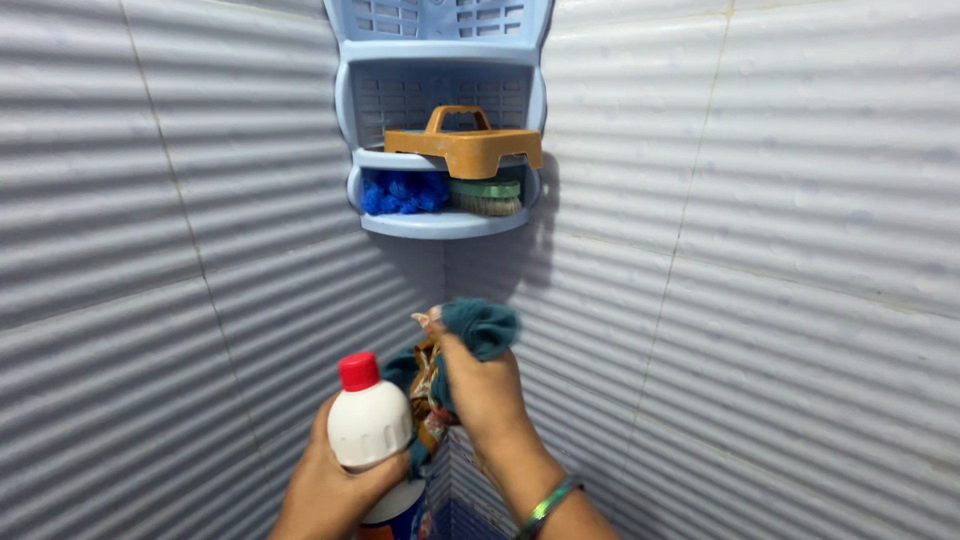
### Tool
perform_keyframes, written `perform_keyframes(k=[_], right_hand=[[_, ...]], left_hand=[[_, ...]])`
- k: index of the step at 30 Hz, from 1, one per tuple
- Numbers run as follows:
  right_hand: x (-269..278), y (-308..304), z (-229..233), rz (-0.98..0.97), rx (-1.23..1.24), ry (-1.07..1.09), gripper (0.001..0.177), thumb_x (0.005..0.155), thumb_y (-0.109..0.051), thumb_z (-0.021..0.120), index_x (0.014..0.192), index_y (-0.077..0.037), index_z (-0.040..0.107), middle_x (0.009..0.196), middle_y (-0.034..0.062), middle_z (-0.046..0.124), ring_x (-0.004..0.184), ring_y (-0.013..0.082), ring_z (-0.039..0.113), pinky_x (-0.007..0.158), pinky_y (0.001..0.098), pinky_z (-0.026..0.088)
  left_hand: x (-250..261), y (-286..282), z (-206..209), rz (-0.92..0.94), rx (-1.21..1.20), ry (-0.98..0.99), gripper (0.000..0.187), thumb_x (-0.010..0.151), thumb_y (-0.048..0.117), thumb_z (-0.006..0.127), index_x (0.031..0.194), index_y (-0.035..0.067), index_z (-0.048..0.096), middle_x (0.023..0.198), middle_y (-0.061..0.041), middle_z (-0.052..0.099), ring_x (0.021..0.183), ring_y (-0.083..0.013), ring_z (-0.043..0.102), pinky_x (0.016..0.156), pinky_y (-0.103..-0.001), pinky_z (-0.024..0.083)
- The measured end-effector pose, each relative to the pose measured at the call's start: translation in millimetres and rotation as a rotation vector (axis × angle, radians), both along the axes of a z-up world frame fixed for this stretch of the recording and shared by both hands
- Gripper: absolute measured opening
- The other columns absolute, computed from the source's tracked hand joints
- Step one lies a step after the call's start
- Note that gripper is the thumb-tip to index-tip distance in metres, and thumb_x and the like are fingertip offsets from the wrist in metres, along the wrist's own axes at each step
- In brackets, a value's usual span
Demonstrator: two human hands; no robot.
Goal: The person organizes toiletries by placing a soap dish and various cleaning items onto a wall-mounted blue plastic shelf.
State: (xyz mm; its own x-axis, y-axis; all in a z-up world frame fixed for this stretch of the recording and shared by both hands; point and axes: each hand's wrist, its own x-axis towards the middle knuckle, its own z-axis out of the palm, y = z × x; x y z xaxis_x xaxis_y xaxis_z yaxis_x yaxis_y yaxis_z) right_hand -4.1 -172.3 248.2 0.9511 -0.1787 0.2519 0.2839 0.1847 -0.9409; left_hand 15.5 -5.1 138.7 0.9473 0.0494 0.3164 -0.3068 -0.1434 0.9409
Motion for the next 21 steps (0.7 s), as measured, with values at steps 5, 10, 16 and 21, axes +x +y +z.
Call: perform_keyframes(k=[5, 10, 16, 21], right_hand=[[-26, 14, -21, 0.223, -0.055, -0.013, 0.052, 0.098, -0.051, 0.058, 0.117, -0.005, 0.075, 0.11, 0.0098, 0.075, 0.099, 0.0153, 0.07, 0.085, 0.0281, 0.055], [-33, 60, -73, -0.327, -0.652, -0.573, 0.046, 0.104, -0.028, 0.049, 0.143, -0.006, 0.06, 0.14, 0.0174, 0.064, 0.128, 0.0314, 0.06, 0.102, 0.0428, 0.047], [-28, 71, -72, -0.346, -0.895, -0.631, 0.07, 0.089, -0.025, 0.067, 0.151, -0.002, 0.043, 0.139, 0.0247, 0.056, 0.128, 0.0399, 0.052, 0.104, 0.0464, 0.046], [-26, 20, -37, 0.558, -0.211, 0.195, 0.053, 0.095, -0.031, 0.063, 0.137, 0.002, 0.061, 0.122, 0.0159, 0.068, 0.119, 0.0295, 0.064, 0.099, 0.04, 0.054]], left_hand=[[5, -4, -1, 0.023, -0.21, -0.036, 0.078, 0.077, 0.038, 0.082, 0.14, 0.006, 0.05, 0.116, -0.011, 0.074, 0.108, -0.0201, 0.071, 0.095, -0.036, 0.054], [21, 6, 10, -0.031, -0.366, -0.095, 0.052, 0.087, 0.043, 0.07, 0.119, 0.002, 0.07, 0.106, -0.011, 0.076, 0.098, -0.0193, 0.07, 0.089, -0.035, 0.054], [23, 13, 27, -0.121, -0.418, 0.033, 0.056, 0.091, 0.047, 0.068, 0.12, 0.0, 0.065, 0.096, -0.012, 0.069, 0.084, -0.0234, 0.067, 0.074, -0.042, 0.056], [-14, 12, 63, -0.064, -0.336, 0.061, 0.062, 0.08, 0.055, 0.068, 0.121, 0.008, 0.064, 0.102, -0.011, 0.075, 0.095, -0.022, 0.073, 0.084, -0.038, 0.058]])
